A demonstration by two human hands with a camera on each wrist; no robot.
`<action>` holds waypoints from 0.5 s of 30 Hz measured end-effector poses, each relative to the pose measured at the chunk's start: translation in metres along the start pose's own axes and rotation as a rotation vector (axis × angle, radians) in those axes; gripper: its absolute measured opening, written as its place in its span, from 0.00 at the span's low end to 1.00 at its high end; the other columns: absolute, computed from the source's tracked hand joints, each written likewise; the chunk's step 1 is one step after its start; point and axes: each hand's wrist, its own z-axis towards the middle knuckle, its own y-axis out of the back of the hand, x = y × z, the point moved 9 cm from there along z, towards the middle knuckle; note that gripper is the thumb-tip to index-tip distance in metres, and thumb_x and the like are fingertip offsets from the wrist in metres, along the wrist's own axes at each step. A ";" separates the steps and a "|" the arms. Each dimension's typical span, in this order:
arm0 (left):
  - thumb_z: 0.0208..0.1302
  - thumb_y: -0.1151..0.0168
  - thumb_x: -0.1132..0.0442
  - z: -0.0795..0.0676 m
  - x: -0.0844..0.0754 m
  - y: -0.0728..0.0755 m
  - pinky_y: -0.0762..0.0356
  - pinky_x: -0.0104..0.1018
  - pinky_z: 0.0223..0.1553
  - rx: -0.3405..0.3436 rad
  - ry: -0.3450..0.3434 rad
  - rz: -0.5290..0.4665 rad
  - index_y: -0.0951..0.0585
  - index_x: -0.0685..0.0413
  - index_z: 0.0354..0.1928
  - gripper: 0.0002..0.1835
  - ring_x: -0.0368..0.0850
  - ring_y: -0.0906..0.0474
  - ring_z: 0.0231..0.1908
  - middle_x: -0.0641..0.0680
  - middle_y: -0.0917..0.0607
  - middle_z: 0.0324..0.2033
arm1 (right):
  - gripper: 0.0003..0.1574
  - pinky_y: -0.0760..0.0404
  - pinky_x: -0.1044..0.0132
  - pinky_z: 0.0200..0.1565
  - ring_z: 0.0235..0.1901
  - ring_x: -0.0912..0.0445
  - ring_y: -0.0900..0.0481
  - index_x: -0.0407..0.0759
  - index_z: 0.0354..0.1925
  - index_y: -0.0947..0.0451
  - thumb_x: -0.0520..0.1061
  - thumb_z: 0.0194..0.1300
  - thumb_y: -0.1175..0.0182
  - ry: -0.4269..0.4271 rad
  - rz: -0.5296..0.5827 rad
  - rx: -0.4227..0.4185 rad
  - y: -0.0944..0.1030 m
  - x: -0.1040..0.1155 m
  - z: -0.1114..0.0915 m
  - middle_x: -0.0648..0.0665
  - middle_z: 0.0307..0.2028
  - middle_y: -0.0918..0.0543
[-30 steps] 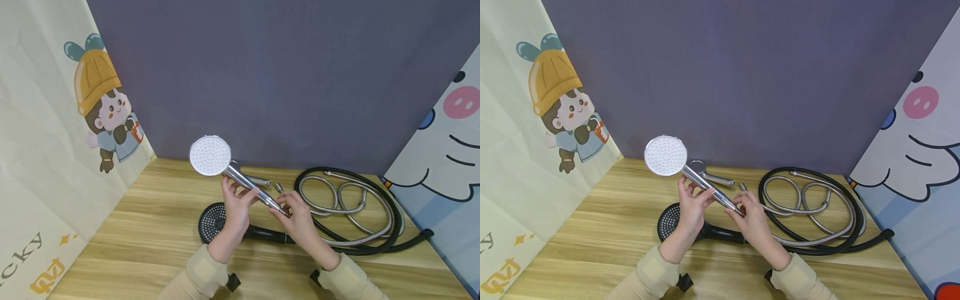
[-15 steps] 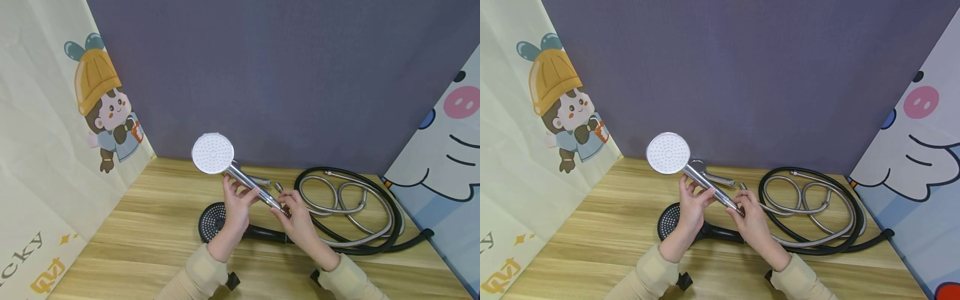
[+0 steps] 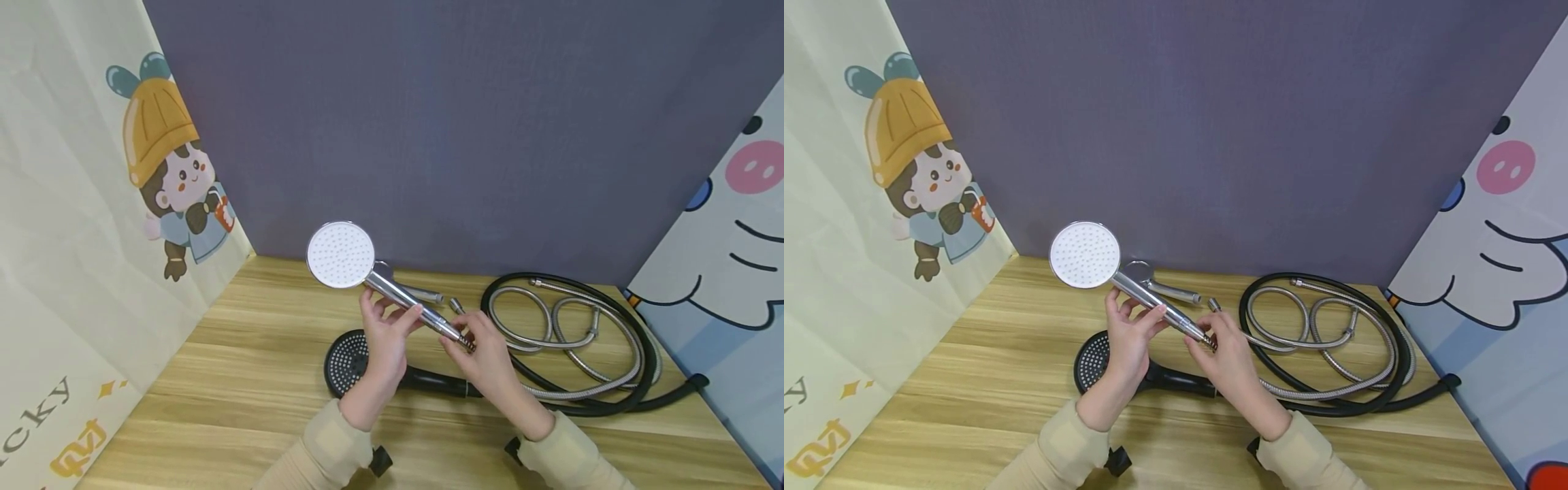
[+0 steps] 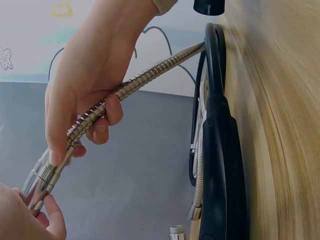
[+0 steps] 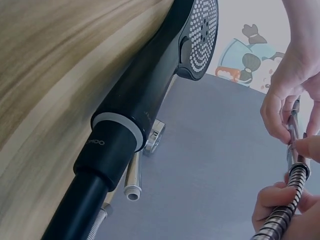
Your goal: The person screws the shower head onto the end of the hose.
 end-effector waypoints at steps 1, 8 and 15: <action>0.48 0.34 0.79 0.000 0.000 0.000 0.14 0.43 0.37 -0.001 0.003 0.002 0.42 0.48 0.65 0.44 0.45 0.22 0.34 0.56 0.28 0.45 | 0.19 0.24 0.74 0.24 0.26 0.63 0.30 0.43 0.37 0.24 0.41 0.48 0.27 0.003 -0.008 -0.001 0.000 0.001 0.001 0.49 0.33 0.24; 0.49 0.33 0.77 -0.002 0.002 0.002 0.14 0.39 0.35 -0.023 0.027 0.024 0.42 0.44 0.64 0.43 0.45 0.22 0.35 0.57 0.28 0.45 | 0.22 0.28 0.75 0.21 0.23 0.64 0.31 0.43 0.38 0.26 0.43 0.46 0.26 0.023 -0.047 0.002 -0.003 -0.001 0.004 0.51 0.29 0.22; 0.49 0.32 0.76 -0.004 0.005 0.004 0.14 0.41 0.37 -0.038 0.045 0.003 0.43 0.44 0.64 0.43 0.45 0.23 0.36 0.57 0.29 0.45 | 0.21 0.28 0.75 0.19 0.21 0.65 0.30 0.45 0.37 0.26 0.42 0.45 0.27 0.034 0.002 0.002 -0.003 -0.004 0.006 0.52 0.26 0.21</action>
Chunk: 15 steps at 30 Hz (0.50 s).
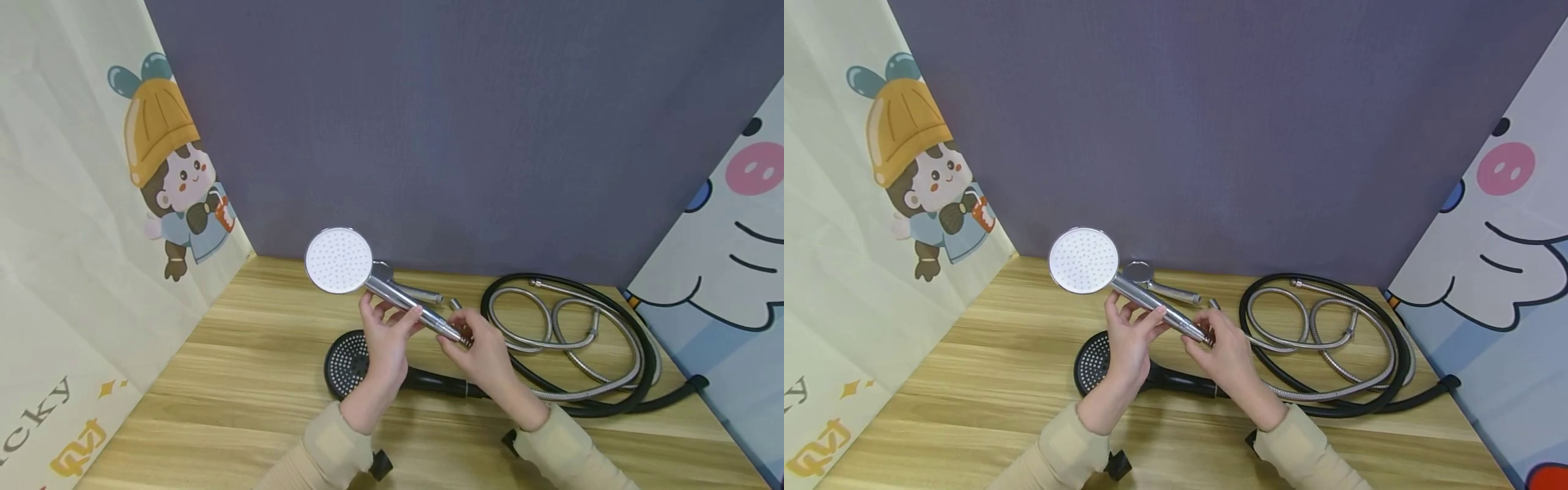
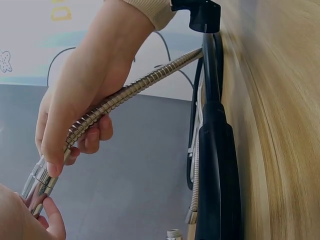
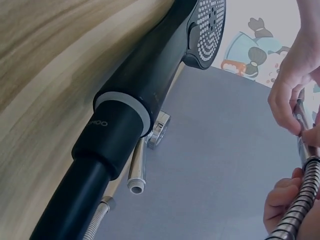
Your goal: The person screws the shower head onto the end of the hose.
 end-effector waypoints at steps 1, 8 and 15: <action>0.49 0.32 0.76 0.000 0.000 0.000 0.14 0.42 0.37 0.001 0.000 -0.002 0.43 0.44 0.64 0.43 0.45 0.23 0.36 0.57 0.29 0.45 | 0.20 0.28 0.75 0.19 0.21 0.65 0.30 0.45 0.37 0.26 0.41 0.45 0.28 0.004 0.015 -0.006 0.001 0.000 0.001 0.52 0.26 0.21; 0.49 0.32 0.77 -0.003 0.003 -0.002 0.14 0.44 0.38 0.023 0.004 -0.029 0.43 0.45 0.64 0.43 0.46 0.22 0.36 0.57 0.28 0.45 | 0.17 0.31 0.78 0.19 0.21 0.65 0.31 0.45 0.36 0.25 0.40 0.45 0.31 0.001 0.073 -0.042 0.007 -0.002 0.001 0.52 0.25 0.21; 0.50 0.31 0.74 -0.005 0.007 -0.002 0.14 0.47 0.37 0.038 0.012 -0.003 0.44 0.48 0.65 0.44 0.45 0.22 0.35 0.57 0.29 0.46 | 0.18 0.31 0.79 0.19 0.21 0.65 0.31 0.44 0.36 0.27 0.39 0.45 0.31 -0.004 0.085 -0.039 0.011 -0.002 0.001 0.51 0.26 0.21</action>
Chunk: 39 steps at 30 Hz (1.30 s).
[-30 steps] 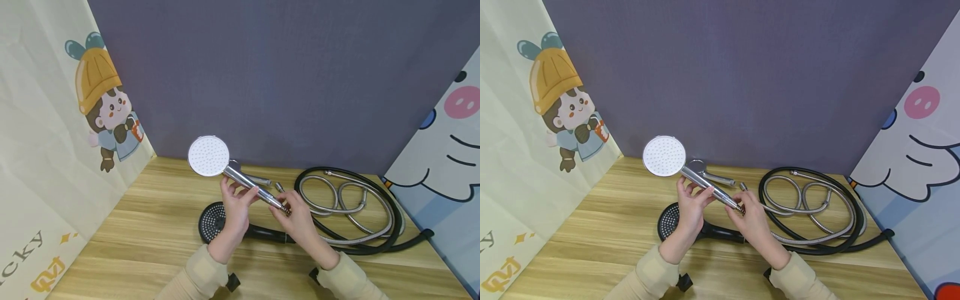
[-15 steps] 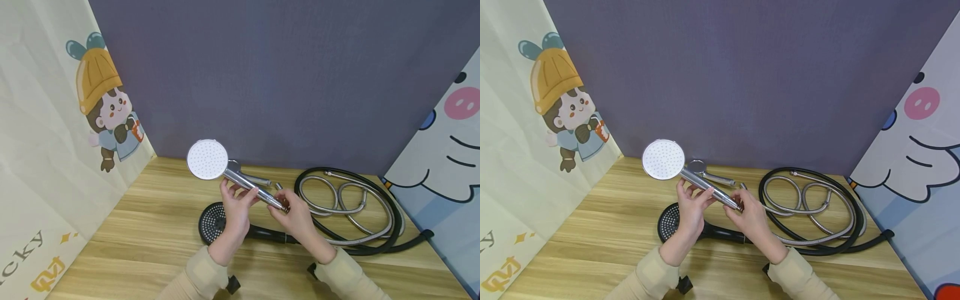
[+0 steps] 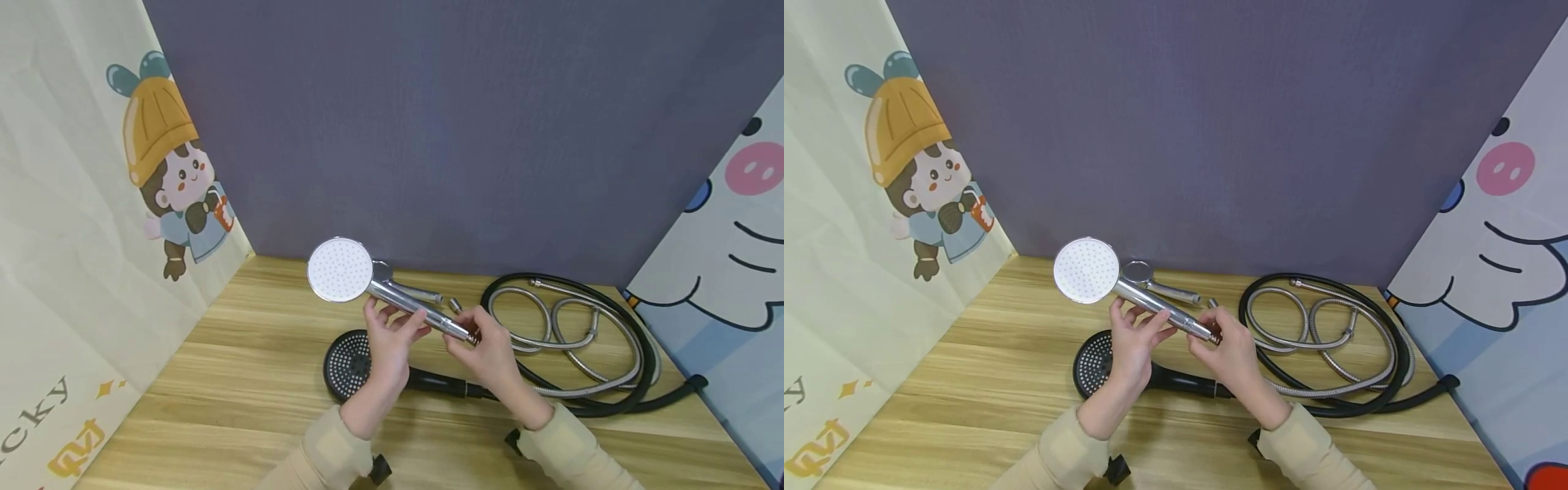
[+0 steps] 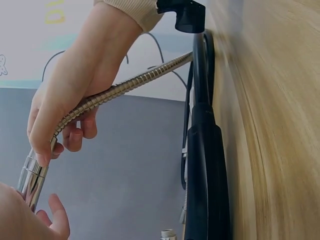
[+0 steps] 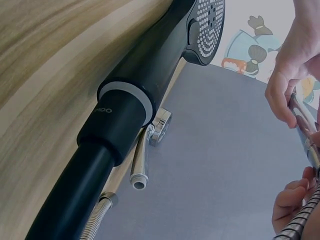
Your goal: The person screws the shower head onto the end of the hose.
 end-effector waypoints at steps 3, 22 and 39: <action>0.50 0.31 0.74 0.000 0.001 0.000 0.14 0.48 0.37 0.006 0.002 0.004 0.44 0.48 0.65 0.44 0.45 0.22 0.35 0.58 0.29 0.46 | 0.19 0.29 0.77 0.19 0.21 0.63 0.29 0.43 0.36 0.27 0.38 0.45 0.31 -0.002 0.010 0.000 0.001 0.000 0.000 0.50 0.27 0.21; 0.53 0.34 0.73 -0.006 0.014 0.010 0.14 0.47 0.38 0.051 0.107 0.156 0.44 0.50 0.67 0.41 0.44 0.24 0.36 0.61 0.30 0.48 | 0.19 0.24 0.75 0.20 0.23 0.61 0.25 0.38 0.36 0.27 0.33 0.45 0.30 -0.043 0.050 -0.001 0.011 -0.008 0.005 0.47 0.29 0.19; 0.53 0.35 0.74 -0.022 0.008 0.009 0.14 0.46 0.40 0.140 0.100 0.230 0.43 0.54 0.66 0.40 0.46 0.24 0.38 0.59 0.29 0.46 | 0.18 0.24 0.75 0.17 0.21 0.60 0.27 0.38 0.35 0.26 0.35 0.47 0.28 -0.125 0.036 0.056 0.013 -0.030 0.011 0.48 0.25 0.21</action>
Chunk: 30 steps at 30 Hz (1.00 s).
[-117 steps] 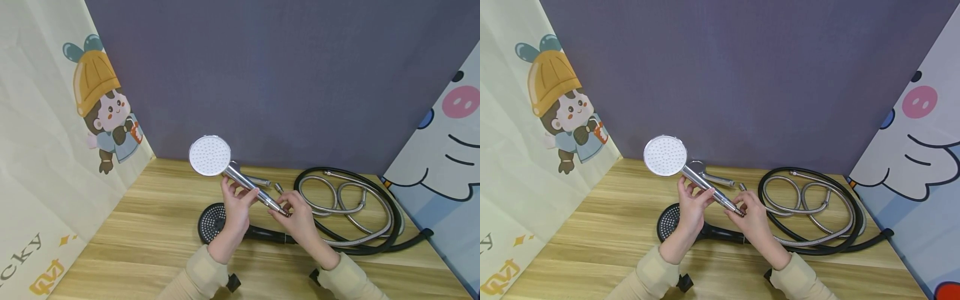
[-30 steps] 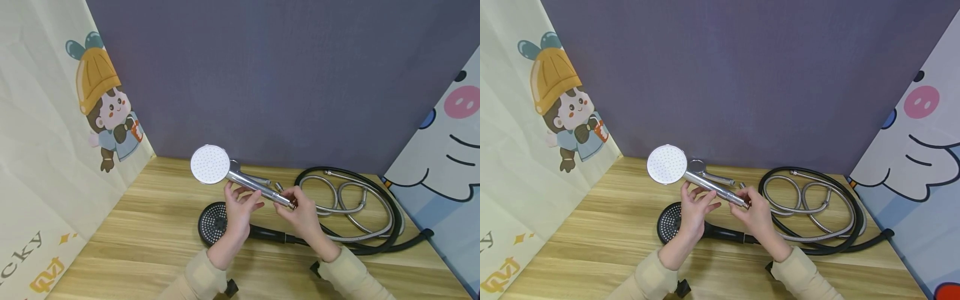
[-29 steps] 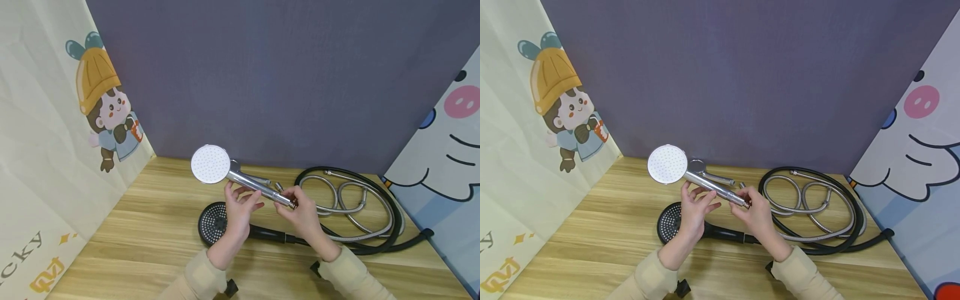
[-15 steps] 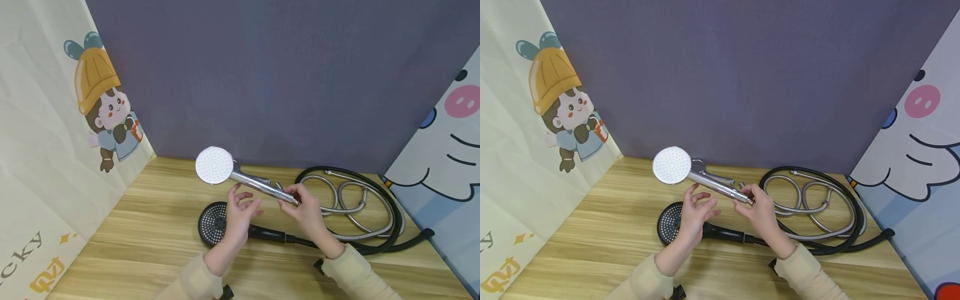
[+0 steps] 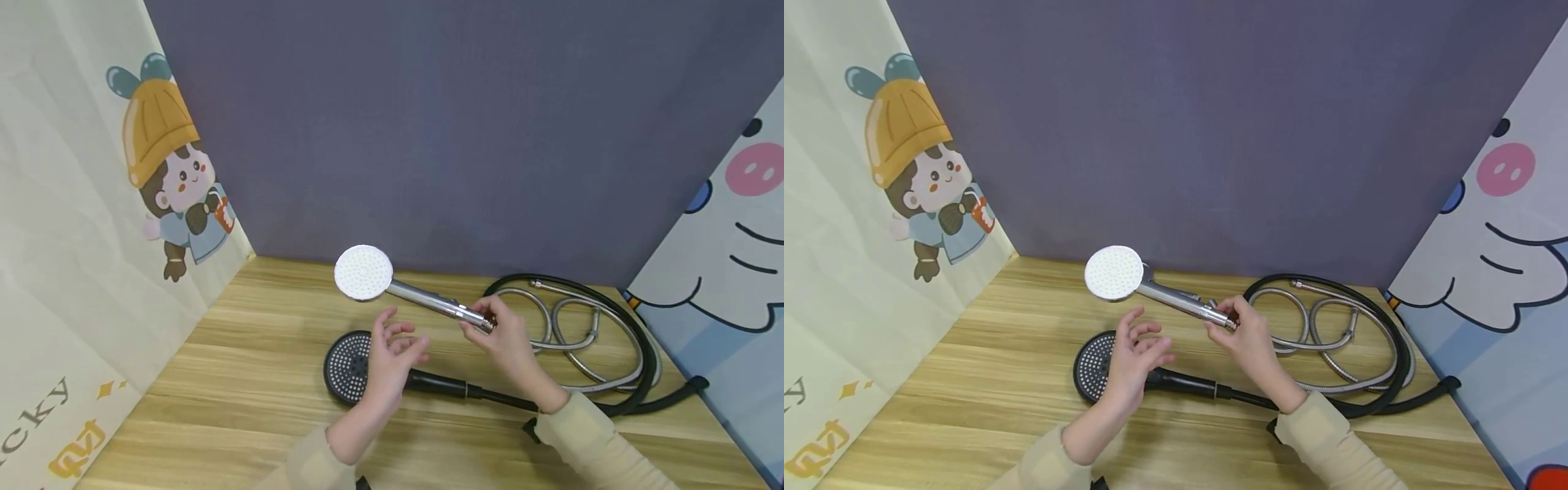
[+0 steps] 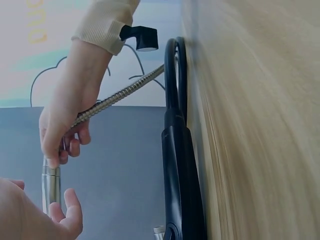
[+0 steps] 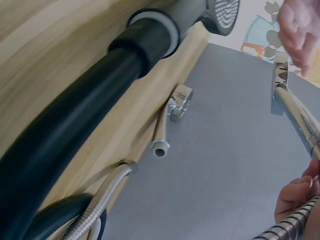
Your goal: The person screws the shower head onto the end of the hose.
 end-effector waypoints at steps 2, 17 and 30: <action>0.53 0.34 0.74 -0.001 -0.001 0.001 0.14 0.45 0.39 0.010 -0.008 0.009 0.42 0.54 0.65 0.39 0.46 0.24 0.39 0.59 0.29 0.46 | 0.18 0.24 0.75 0.17 0.21 0.60 0.27 0.38 0.34 0.26 0.36 0.47 0.28 0.001 -0.016 0.013 -0.001 -0.002 0.001 0.49 0.25 0.21; 0.51 0.35 0.76 -0.010 -0.016 0.020 0.15 0.50 0.41 0.047 -0.002 0.102 0.41 0.55 0.65 0.39 0.47 0.23 0.39 0.59 0.27 0.45 | 0.16 0.30 0.74 0.16 0.19 0.64 0.32 0.42 0.34 0.26 0.40 0.49 0.30 -0.028 -0.119 0.122 -0.016 -0.028 0.000 0.50 0.24 0.21; 0.53 0.38 0.77 0.000 -0.038 0.037 0.14 0.45 0.40 0.084 -0.022 0.153 0.41 0.55 0.64 0.37 0.45 0.23 0.40 0.58 0.27 0.47 | 0.15 0.29 0.74 0.18 0.19 0.66 0.30 0.41 0.34 0.25 0.42 0.51 0.30 -0.056 -0.140 0.204 -0.037 -0.045 -0.001 0.48 0.26 0.18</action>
